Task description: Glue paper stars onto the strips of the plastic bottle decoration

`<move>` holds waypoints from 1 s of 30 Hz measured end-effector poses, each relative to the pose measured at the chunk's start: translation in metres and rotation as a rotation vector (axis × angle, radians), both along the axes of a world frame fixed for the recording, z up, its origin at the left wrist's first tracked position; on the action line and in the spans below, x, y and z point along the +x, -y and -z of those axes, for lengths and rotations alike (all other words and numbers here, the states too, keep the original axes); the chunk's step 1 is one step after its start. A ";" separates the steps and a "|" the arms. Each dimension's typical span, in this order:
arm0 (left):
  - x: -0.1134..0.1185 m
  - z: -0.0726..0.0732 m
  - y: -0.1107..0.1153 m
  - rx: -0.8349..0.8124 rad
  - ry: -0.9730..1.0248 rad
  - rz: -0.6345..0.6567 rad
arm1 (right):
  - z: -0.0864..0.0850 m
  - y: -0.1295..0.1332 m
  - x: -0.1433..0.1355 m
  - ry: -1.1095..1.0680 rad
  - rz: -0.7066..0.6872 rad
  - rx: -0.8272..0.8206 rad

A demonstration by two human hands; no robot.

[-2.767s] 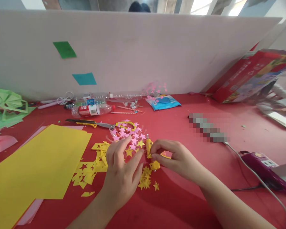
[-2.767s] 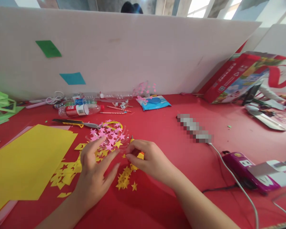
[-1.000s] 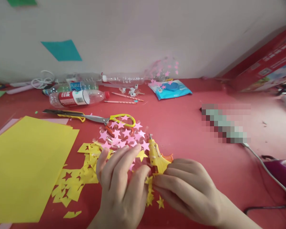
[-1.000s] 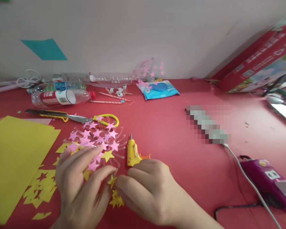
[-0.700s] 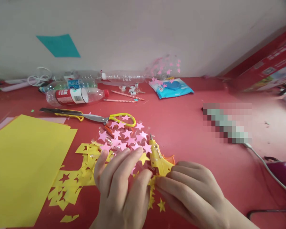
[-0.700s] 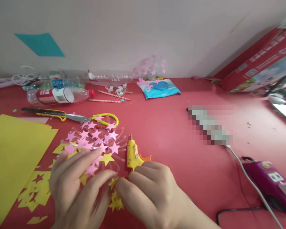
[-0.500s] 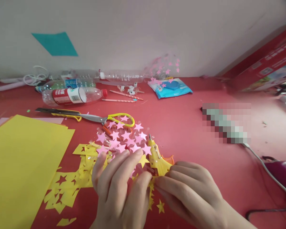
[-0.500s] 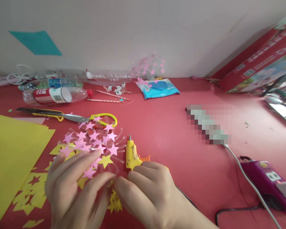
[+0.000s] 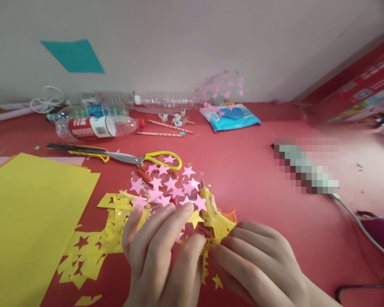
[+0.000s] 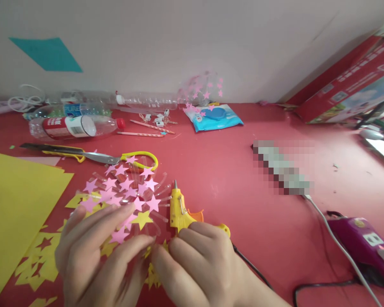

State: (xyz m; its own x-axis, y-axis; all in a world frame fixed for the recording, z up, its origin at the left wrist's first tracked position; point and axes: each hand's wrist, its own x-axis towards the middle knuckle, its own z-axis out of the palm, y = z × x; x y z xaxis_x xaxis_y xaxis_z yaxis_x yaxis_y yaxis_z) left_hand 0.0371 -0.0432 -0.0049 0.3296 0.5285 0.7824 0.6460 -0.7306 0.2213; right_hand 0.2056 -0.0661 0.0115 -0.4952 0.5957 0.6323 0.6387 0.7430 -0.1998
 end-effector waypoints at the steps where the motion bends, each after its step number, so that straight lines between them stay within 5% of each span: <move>1: 0.000 0.000 0.000 0.003 0.000 -0.001 | 0.000 0.000 0.000 0.002 -0.001 0.000; 30: 0.001 -0.001 0.001 -0.051 0.011 -0.006 | 0.011 -0.002 -0.007 -0.075 0.073 -0.005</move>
State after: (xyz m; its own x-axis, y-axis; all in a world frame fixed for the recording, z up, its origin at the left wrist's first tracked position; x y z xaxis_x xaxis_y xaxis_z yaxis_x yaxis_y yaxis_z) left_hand 0.0383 -0.0446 -0.0037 0.3180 0.5699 0.7577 0.6475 -0.7143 0.2655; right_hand 0.1990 -0.0639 0.0007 -0.4021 0.6320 0.6625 0.6742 0.6939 -0.2528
